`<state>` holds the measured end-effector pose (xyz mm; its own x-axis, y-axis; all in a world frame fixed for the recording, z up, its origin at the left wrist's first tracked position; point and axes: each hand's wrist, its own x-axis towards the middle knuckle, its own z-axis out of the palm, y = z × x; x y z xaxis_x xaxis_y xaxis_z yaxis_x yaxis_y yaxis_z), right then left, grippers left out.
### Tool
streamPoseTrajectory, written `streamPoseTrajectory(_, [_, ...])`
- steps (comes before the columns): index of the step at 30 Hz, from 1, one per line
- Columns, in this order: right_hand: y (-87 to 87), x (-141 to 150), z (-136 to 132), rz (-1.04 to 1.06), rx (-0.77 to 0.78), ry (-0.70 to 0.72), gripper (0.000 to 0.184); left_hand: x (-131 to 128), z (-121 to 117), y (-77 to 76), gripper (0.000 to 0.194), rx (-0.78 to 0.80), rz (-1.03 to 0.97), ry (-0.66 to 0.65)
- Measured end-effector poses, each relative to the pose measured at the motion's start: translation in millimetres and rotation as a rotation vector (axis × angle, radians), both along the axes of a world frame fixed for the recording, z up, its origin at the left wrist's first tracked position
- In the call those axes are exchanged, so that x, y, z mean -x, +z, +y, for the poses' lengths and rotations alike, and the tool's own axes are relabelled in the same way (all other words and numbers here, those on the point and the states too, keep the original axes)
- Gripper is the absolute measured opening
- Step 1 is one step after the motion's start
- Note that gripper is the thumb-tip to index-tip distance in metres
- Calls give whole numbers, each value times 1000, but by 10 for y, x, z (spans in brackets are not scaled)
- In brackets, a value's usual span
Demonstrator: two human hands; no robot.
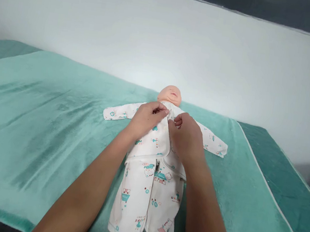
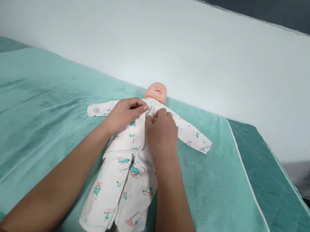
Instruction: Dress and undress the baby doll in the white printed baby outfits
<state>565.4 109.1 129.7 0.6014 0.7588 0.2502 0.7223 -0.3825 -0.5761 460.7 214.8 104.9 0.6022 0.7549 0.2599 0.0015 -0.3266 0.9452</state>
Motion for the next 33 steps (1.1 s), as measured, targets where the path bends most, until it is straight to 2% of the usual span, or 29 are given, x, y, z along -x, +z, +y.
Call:
streamPoseTrajectory(3, [8,-41,3,87,-17,33,12,64,11,31,17,-27,61,-69])
streamPoseTrajectory(6, [0,-180,-5,296,-89,77,12,94,46,70,25,-67,132,-84])
streamPoseTrajectory(10, [-25,-303,-17,674,-216,132,18,92,78,95,9,-61,145,-86])
streamPoseTrajectory(13, [-46,-269,8,798,-304,142,19,75,74,91,6,-13,87,-102])
streamPoseTrajectory(19, [-100,-201,56,884,-392,179,17,19,-36,109,9,94,-59,-79])
streamPoseTrajectory(23, [-139,-245,43,961,-420,216,21,9,-57,114,10,54,-49,-95])
streamPoseTrajectory(26, [-160,-255,34,930,-409,214,22,30,-28,107,13,33,-11,-117])
streamPoseTrajectory(33, [-184,-236,21,772,-369,179,20,33,-12,98,13,91,-22,-114])
